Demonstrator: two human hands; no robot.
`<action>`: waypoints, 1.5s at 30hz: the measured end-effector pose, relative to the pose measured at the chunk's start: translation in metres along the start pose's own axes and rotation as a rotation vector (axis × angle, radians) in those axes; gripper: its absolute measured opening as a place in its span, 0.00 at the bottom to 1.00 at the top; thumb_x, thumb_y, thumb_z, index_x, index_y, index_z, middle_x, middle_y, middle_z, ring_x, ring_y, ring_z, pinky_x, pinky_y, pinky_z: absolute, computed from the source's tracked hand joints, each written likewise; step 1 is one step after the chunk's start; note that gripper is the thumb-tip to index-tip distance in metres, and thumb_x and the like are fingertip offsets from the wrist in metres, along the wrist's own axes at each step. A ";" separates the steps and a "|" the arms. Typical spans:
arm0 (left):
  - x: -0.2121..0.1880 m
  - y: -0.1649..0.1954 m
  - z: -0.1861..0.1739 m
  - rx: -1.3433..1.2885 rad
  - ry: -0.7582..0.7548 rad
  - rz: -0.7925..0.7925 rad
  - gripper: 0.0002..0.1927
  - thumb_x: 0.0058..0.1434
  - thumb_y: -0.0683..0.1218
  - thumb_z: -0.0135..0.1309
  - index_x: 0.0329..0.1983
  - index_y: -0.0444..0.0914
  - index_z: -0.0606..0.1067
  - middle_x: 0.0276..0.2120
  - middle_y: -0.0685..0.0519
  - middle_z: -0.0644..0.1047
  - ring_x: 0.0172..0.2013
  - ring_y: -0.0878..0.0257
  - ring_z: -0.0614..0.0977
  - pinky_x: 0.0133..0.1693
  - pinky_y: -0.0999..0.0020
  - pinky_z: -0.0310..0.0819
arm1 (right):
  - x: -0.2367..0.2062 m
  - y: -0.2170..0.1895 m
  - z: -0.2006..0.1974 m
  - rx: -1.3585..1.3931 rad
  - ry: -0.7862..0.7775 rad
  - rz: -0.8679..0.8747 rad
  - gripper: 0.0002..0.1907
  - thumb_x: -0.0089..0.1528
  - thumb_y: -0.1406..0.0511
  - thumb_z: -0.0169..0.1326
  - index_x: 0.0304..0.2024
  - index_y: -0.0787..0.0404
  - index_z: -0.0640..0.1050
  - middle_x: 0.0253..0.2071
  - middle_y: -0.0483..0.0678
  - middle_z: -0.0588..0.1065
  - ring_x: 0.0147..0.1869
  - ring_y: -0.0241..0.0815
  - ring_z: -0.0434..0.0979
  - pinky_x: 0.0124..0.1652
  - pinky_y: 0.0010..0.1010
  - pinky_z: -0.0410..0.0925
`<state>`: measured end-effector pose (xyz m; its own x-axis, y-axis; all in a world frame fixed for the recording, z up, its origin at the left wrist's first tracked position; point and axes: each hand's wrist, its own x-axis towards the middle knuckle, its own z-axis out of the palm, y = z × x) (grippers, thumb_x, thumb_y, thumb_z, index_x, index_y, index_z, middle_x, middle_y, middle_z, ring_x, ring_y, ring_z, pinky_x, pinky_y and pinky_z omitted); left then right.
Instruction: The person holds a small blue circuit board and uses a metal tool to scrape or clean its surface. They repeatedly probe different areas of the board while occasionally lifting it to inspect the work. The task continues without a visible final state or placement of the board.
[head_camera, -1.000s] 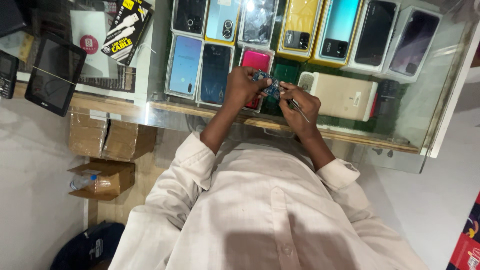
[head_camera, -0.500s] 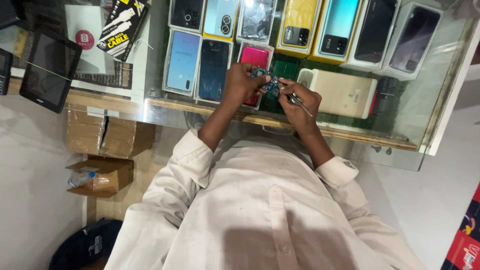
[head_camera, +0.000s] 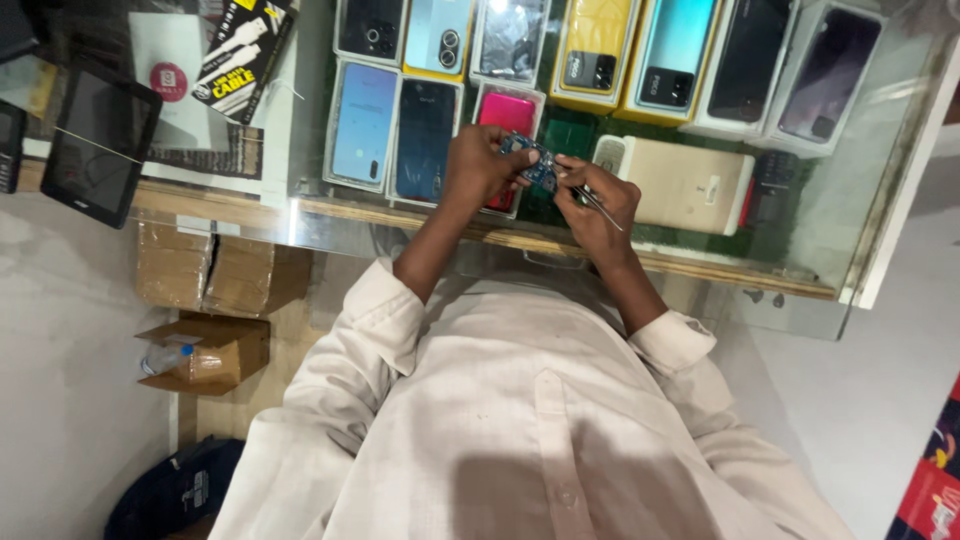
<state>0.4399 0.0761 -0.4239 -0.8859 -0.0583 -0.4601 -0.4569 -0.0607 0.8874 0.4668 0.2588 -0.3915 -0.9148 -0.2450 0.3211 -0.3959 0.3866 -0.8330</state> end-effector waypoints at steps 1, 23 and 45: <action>0.000 0.000 0.000 0.016 0.003 0.017 0.10 0.55 0.40 0.68 0.33 0.28 0.79 0.23 0.47 0.82 0.21 0.64 0.85 0.20 0.72 0.78 | 0.000 0.000 0.000 0.001 -0.001 0.011 0.05 0.58 0.79 0.60 0.33 0.70 0.77 0.39 0.58 0.82 0.55 0.51 0.85 0.49 0.32 0.77; -0.004 0.003 -0.002 0.030 -0.009 0.053 0.10 0.56 0.41 0.68 0.33 0.27 0.79 0.25 0.47 0.83 0.22 0.64 0.87 0.21 0.72 0.81 | 0.000 -0.003 0.000 -0.003 0.006 0.001 0.05 0.58 0.78 0.60 0.34 0.69 0.77 0.39 0.58 0.82 0.55 0.50 0.86 0.47 0.31 0.77; -0.007 0.004 -0.009 0.036 -0.010 0.060 0.10 0.56 0.40 0.67 0.32 0.28 0.79 0.23 0.47 0.82 0.22 0.64 0.86 0.19 0.73 0.78 | 0.000 -0.004 0.008 -0.013 0.006 0.003 0.06 0.59 0.79 0.61 0.34 0.69 0.77 0.40 0.59 0.82 0.54 0.49 0.86 0.47 0.32 0.77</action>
<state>0.4450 0.0669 -0.4179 -0.9124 -0.0509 -0.4062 -0.4056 -0.0218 0.9138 0.4690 0.2497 -0.3918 -0.9165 -0.2383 0.3213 -0.3939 0.3984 -0.8283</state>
